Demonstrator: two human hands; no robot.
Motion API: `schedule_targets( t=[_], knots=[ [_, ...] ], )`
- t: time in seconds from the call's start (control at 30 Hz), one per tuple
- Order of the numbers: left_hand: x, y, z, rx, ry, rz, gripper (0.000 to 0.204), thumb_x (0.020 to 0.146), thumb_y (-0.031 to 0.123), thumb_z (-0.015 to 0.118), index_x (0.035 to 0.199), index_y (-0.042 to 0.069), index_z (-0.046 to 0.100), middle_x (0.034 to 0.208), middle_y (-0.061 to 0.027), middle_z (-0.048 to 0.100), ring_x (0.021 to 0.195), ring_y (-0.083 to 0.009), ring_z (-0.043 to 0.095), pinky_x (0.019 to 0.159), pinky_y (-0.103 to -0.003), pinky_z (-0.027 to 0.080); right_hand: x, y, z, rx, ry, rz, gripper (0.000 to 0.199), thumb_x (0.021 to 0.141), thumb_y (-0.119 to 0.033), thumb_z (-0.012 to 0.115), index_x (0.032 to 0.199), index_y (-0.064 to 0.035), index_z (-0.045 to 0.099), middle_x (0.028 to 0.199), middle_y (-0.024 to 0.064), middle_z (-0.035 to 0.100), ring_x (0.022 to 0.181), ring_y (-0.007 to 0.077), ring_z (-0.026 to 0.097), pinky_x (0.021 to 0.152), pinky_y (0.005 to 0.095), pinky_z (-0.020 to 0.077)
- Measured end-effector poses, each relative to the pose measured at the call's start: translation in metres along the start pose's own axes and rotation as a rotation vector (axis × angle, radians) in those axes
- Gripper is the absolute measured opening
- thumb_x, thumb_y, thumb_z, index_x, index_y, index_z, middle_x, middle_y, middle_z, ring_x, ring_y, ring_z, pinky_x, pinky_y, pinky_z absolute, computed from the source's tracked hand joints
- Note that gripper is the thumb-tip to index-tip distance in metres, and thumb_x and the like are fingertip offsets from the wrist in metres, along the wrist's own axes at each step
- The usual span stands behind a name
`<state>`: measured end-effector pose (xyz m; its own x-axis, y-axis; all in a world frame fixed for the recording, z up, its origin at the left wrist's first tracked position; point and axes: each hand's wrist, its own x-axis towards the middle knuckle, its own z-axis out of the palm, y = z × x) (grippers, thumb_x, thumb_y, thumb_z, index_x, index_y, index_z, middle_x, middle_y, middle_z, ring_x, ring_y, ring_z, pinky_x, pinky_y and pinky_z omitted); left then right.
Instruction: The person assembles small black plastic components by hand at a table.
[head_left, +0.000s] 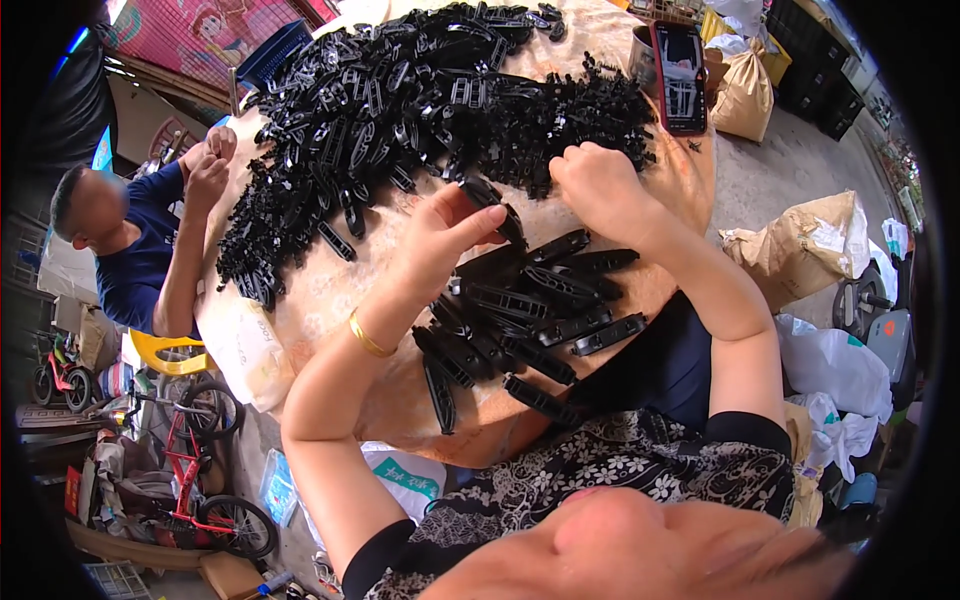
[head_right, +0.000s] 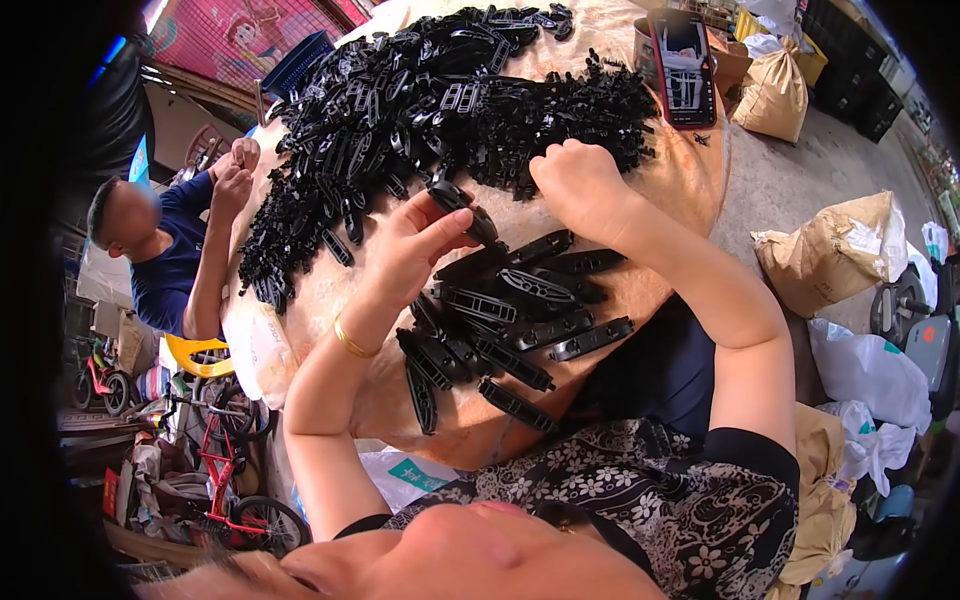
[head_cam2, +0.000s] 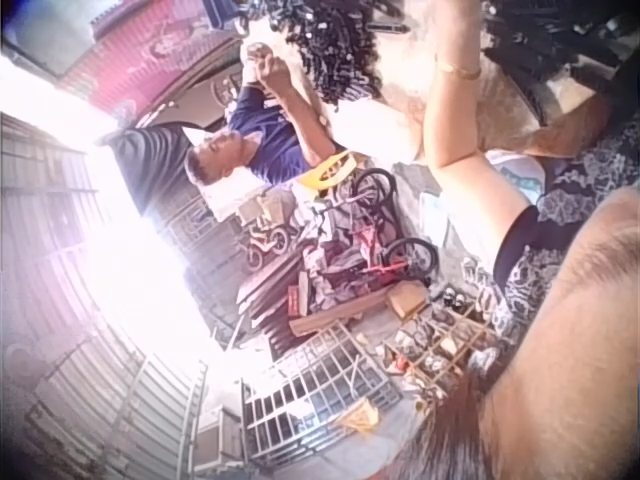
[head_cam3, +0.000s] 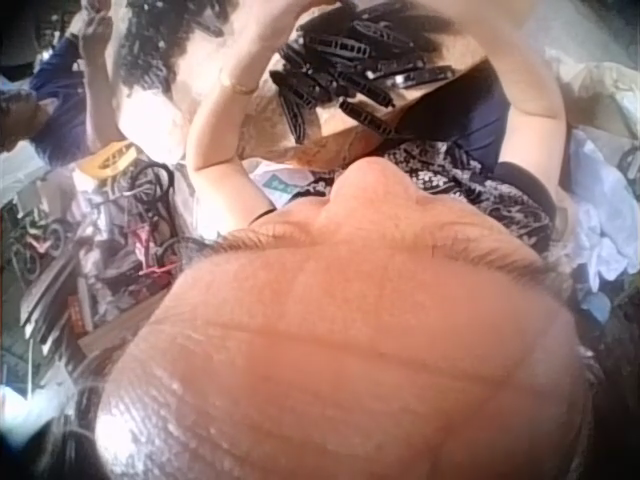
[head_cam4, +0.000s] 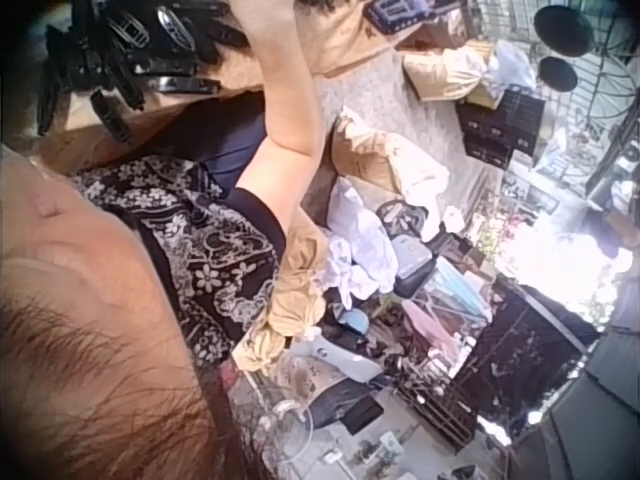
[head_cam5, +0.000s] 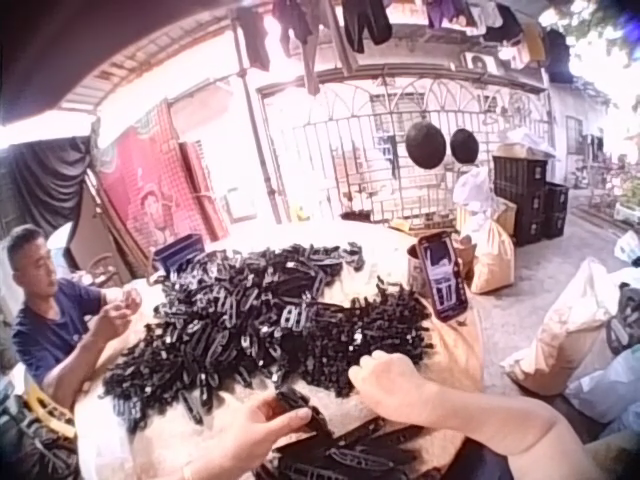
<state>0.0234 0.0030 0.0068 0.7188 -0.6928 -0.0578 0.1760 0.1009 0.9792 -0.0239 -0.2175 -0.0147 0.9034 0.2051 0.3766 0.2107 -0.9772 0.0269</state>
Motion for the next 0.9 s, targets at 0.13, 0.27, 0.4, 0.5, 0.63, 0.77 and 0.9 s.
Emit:
schedule_targets(
  t=[0.13, 0.27, 0.4, 0.5, 0.63, 0.77, 0.9],
  knots=[
    [-0.002, 0.001, -0.001, 0.031, 0.002, -0.017, 0.026, 0.085, 0.009, 0.067, 0.108, 0.002, 0.058, 0.1, -0.0059, 0.064, 0.09, -0.0146, 0.063, 0.082, -0.029, 0.053, 0.001, 0.001, -0.002, 0.088, 0.004, 0.049, 0.018, 0.073, -0.006, 0.061, 0.091, -0.0058, 0.06, 0.081, 0.011, 0.062, 0.08, 0.0264, 0.062, 0.069, 0.0381, 0.0512],
    [-0.002, 0.001, 0.001, 0.011, 0.022, -0.02, 0.023, 0.084, 0.005, 0.067, 0.105, -0.001, 0.059, 0.097, -0.0044, 0.063, 0.086, -0.0118, 0.061, 0.079, -0.027, 0.053, 0.003, 0.001, -0.023, 0.477, 0.132, 0.069, 0.036, 0.078, -0.004, 0.059, 0.114, -0.0011, 0.057, 0.088, 0.0122, 0.062, 0.081, 0.0213, 0.063, 0.068, 0.031, 0.0503],
    [-0.002, -0.001, 0.005, -0.027, -0.041, -0.029, 0.025, 0.083, 0.002, 0.067, 0.106, 0.0, 0.059, 0.098, -0.0043, 0.063, 0.088, -0.0115, 0.061, 0.081, -0.026, 0.052, 0.002, -0.006, -0.028, 1.071, -0.017, 0.084, 0.027, 0.079, -0.01, 0.069, 0.102, 0.0008, 0.061, 0.081, 0.0054, 0.061, 0.072, 0.0101, 0.057, 0.066, 0.0263, 0.0484],
    [-0.004, -0.003, 0.008, -0.072, -0.043, -0.037, 0.027, 0.082, 0.001, 0.068, 0.108, 0.0, 0.059, 0.098, -0.0045, 0.064, 0.088, -0.0116, 0.061, 0.082, -0.026, 0.052, 0.002, -0.013, -0.032, 1.291, -0.105, 0.093, 0.016, 0.083, -0.013, 0.069, 0.089, -0.0007, 0.06, 0.078, 0.0032, 0.063, 0.072, 0.0042, 0.056, 0.063, 0.0222, 0.0476],
    [-0.005, -0.005, 0.005, -0.087, -0.048, -0.086, 0.029, 0.081, 0.001, 0.069, 0.109, 0.001, 0.059, 0.098, -0.0052, 0.064, 0.087, -0.0122, 0.062, 0.082, -0.027, 0.053, -0.002, -0.024, -0.041, 1.224, -0.062, 0.111, 0.015, 0.082, -0.011, 0.07, 0.089, -0.001, 0.06, 0.074, 0.0052, 0.064, 0.067, 0.0069, 0.059, 0.06, 0.0239, 0.0485],
    [-0.006, -0.006, 0.007, -0.088, -0.056, -0.062, 0.031, 0.081, 0.001, 0.07, 0.11, 0.001, 0.058, 0.099, -0.0052, 0.064, 0.087, -0.0126, 0.063, 0.082, -0.026, 0.053, -0.005, -0.028, -0.04, 0.991, 0.118, 0.024, 0.016, 0.079, -0.009, 0.072, 0.089, -0.0006, 0.062, 0.076, 0.008, 0.064, 0.067, 0.0138, 0.06, 0.06, 0.0256, 0.0477],
    [-0.005, -0.008, 0.006, -0.093, -0.033, -0.034, 0.031, 0.082, 0.003, 0.069, 0.111, 0.001, 0.057, 0.099, -0.0053, 0.064, 0.087, -0.013, 0.063, 0.081, -0.026, 0.053, -0.004, -0.031, -0.028, 0.893, 0.328, -0.117, 0.013, 0.078, -0.008, 0.07, 0.086, 0.0003, 0.063, 0.077, 0.0118, 0.063, 0.071, 0.027, 0.063, 0.061, 0.0318, 0.0496]
  ],
)
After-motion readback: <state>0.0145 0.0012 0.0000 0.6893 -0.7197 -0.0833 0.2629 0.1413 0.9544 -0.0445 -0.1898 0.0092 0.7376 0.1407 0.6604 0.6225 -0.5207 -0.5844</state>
